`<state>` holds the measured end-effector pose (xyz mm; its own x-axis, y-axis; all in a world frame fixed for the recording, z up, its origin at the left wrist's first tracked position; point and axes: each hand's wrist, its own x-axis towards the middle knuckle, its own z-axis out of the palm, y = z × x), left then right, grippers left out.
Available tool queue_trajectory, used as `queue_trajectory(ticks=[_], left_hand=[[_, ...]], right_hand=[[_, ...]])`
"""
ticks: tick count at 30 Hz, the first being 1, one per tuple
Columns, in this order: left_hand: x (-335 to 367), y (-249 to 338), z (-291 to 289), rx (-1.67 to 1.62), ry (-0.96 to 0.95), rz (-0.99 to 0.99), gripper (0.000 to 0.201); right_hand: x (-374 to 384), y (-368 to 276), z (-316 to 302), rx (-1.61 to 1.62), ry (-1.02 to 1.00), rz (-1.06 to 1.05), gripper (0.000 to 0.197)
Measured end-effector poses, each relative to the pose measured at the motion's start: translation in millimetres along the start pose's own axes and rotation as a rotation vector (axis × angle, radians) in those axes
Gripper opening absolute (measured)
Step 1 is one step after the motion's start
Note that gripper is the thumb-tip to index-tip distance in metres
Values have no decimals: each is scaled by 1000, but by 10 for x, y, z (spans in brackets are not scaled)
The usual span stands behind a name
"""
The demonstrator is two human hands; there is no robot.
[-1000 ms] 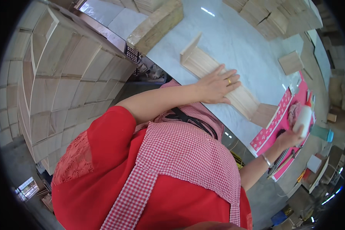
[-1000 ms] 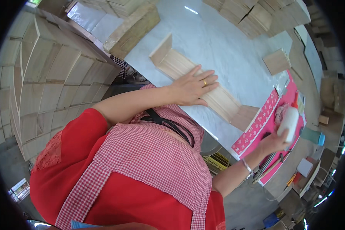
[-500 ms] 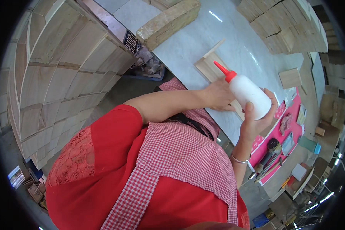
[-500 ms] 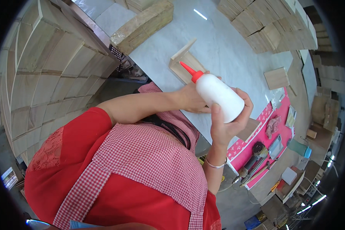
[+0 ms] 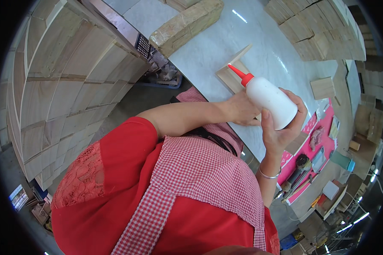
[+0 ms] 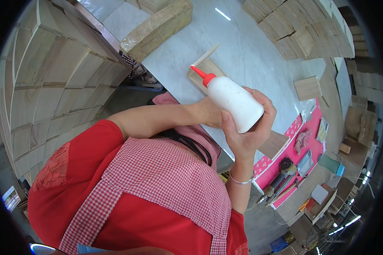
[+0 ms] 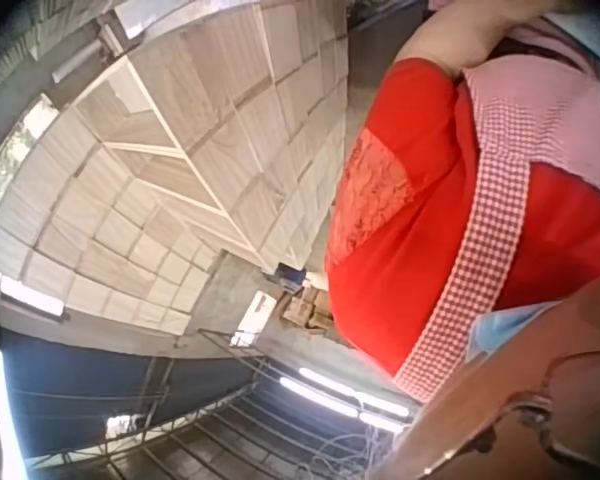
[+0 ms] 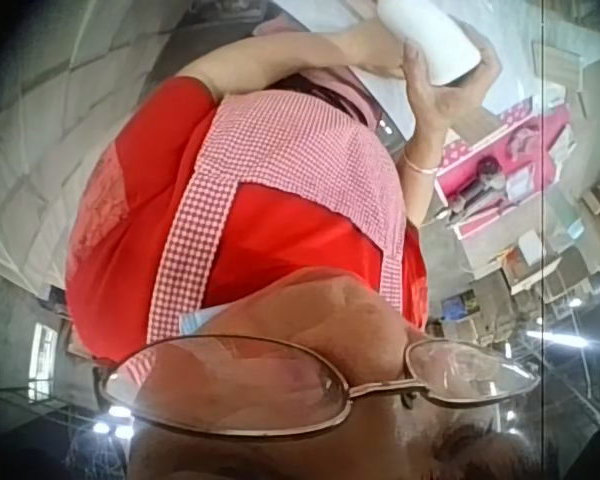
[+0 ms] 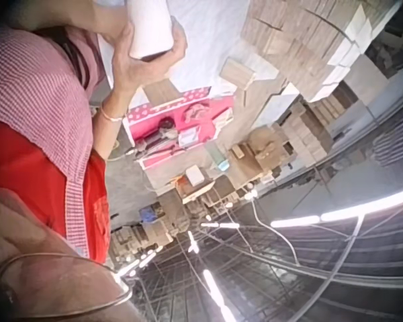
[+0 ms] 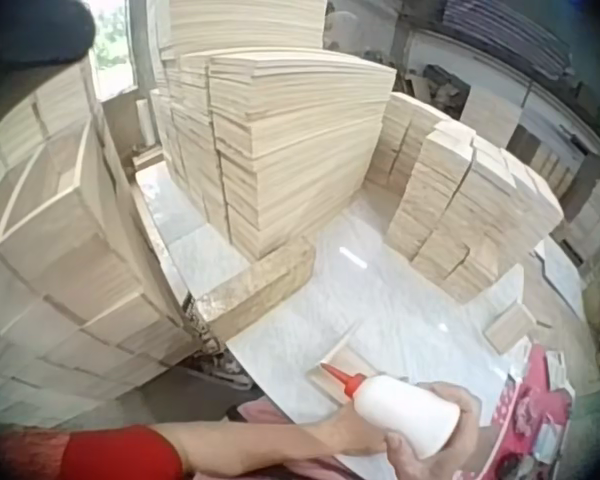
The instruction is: Assembling wooden boxes by applying glue to joints and using a pneumatic nail gun to secure the pieces.
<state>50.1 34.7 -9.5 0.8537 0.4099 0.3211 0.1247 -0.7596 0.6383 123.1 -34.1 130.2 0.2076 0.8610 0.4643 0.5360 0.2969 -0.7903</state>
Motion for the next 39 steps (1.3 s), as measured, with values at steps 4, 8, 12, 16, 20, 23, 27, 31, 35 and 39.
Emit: queue_trajectory(ticks=[4, 8, 12, 16, 20, 23, 27, 31, 35, 39], left_hand=[[-11, 46, -73, -52, -38, -29, 68], [-16, 51, -66, 9, -21, -16, 75], [-36, 58, -43, 145, 9, 7, 78], [-52, 105, -166, 224, 12, 29, 79], [-55, 127, -193, 289, -91, 14, 79], [-55, 143, -205, 322, -109, 5, 79], [-37, 193, -215, 349, -144, -4, 78], [8, 201, -242, 317, -175, 13, 77], [-18, -112, -437, 438, -163, 28, 78], [-3, -334, -701, 489, -175, 13, 78]], right_hand=[[35, 19, -4, -39, 15, -27, 60], [105, 36, -5, -69, 47, -27, 56], [166, 85, -8, -77, 64, 2, 59], [240, 122, -9, -115, 88, 15, 60], [311, 193, -2, -121, 125, 21, 59], [351, 251, 31, -124, 167, 9, 56], [311, 267, -25, -112, 276, 65, 49], [163, 245, -320, 48, 436, 253, 51], [-181, 42, -977, 135, 599, 272, 61], [-644, -77, -1524, -42, 706, 245, 69]])
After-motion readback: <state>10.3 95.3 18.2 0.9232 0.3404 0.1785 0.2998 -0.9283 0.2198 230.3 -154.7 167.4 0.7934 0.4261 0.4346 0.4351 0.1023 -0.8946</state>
